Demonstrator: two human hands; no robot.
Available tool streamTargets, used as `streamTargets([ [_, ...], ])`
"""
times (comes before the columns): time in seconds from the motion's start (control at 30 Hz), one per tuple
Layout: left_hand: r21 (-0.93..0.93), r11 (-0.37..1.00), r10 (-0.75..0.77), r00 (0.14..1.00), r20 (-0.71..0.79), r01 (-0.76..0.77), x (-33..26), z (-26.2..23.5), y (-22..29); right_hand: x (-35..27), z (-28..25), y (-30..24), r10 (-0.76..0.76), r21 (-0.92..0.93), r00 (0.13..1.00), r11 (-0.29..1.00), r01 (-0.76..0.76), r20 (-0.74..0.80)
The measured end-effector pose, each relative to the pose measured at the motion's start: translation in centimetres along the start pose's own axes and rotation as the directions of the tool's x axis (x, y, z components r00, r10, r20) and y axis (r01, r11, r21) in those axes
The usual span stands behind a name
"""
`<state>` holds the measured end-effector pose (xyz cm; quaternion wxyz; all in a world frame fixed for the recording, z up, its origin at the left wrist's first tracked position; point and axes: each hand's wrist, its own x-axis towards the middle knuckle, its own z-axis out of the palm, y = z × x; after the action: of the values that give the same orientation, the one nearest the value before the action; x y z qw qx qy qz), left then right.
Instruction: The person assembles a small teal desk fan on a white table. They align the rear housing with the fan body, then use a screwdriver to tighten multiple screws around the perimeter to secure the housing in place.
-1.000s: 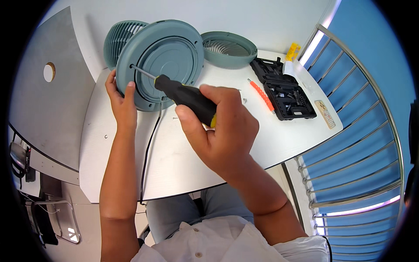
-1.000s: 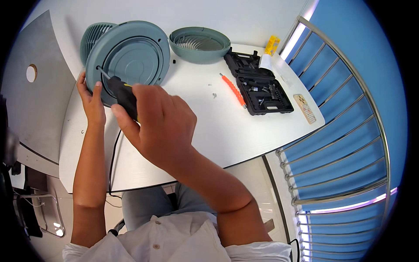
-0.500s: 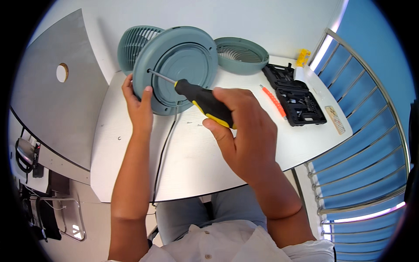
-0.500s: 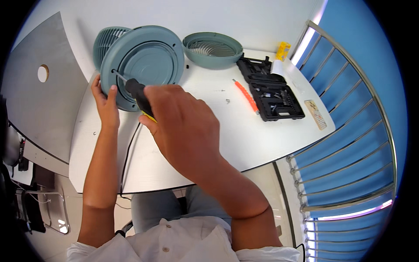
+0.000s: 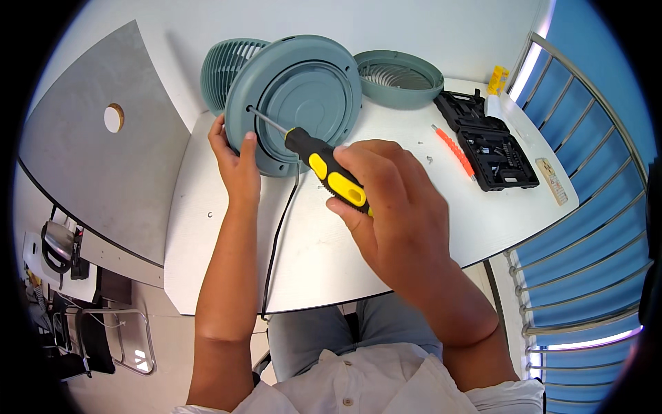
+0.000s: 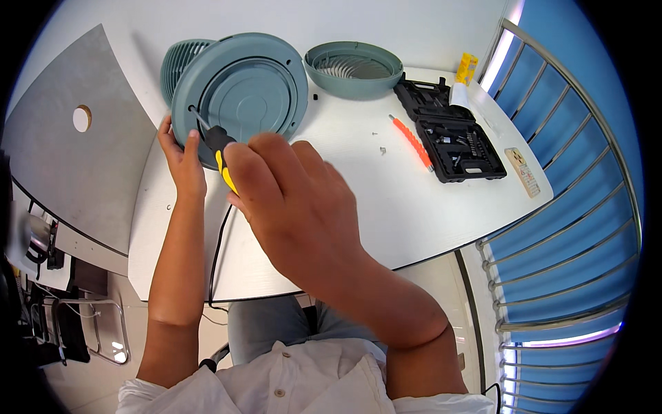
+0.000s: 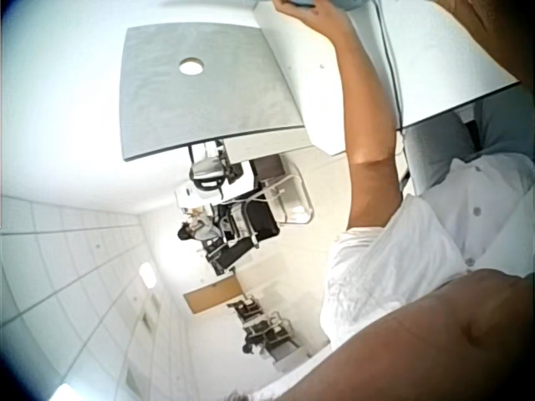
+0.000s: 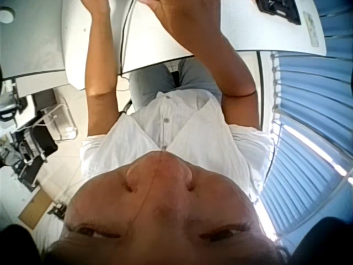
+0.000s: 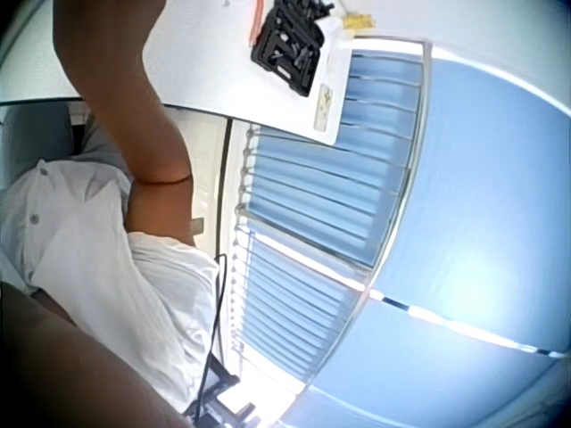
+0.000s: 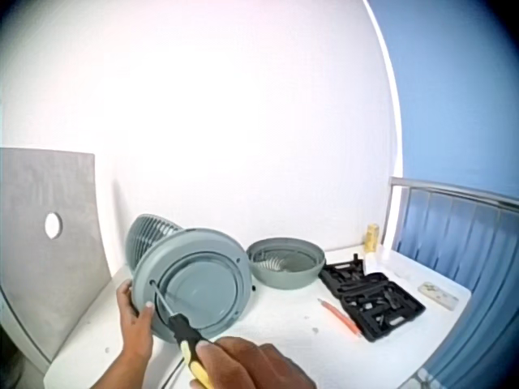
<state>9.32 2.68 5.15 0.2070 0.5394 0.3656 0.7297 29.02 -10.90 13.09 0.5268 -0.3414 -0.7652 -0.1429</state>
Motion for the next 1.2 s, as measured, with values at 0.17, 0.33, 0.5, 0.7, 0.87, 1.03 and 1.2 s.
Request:
streamTargets([
  [0.17, -0.022, 0.999, -0.03, 1.0, 0.01, 0.03, 0.0, 0.2, 0.1, -0.3, 0.7, 0.1, 0.038, -0.029, 0.995, 0.999, -0.041, -0.094],
  [0.33, -0.065, 0.998, -0.003, 1.0, -0.015, 0.002, 0.1, -0.1, -0.3, -0.6, 1.7, 0.0, 0.358, 0.159, 0.922, 0.929, -0.335, -0.147],
  [0.5, -0.067, 0.998, 0.017, 0.999, -0.029, -0.018, 0.2, -0.2, -0.4, -0.9, 0.4, -0.3, 0.192, 0.091, 0.981, 0.978, -0.19, -0.01],
  [0.7, -0.079, 0.997, -0.001, 1.0, -0.014, 0.0, 0.2, -0.3, -0.7, -0.4, 0.6, 0.1, -0.086, -0.019, 0.994, 0.996, 0.085, -0.066],
  [0.87, -0.085, 0.994, -0.072, 0.997, -0.04, 0.068, 0.0, 0.0, -0.2, 0.6, 0.6, 0.0, -0.176, -0.104, 0.98, 0.981, 0.166, -0.095],
  [1.03, -0.085, 0.991, -0.104, 0.994, -0.038, 0.1, -0.1, 0.1, -0.1, 1.1, 0.7, 0.1, -0.206, -0.12, 0.974, 0.973, 0.195, -0.09],
  [1.2, -0.05, 0.999, -0.022, 0.999, -0.03, 0.021, -0.1, -0.2, -0.2, 0.6, 0.8, 0.1, -0.088, -0.065, 0.99, 0.995, 0.081, -0.112],
])
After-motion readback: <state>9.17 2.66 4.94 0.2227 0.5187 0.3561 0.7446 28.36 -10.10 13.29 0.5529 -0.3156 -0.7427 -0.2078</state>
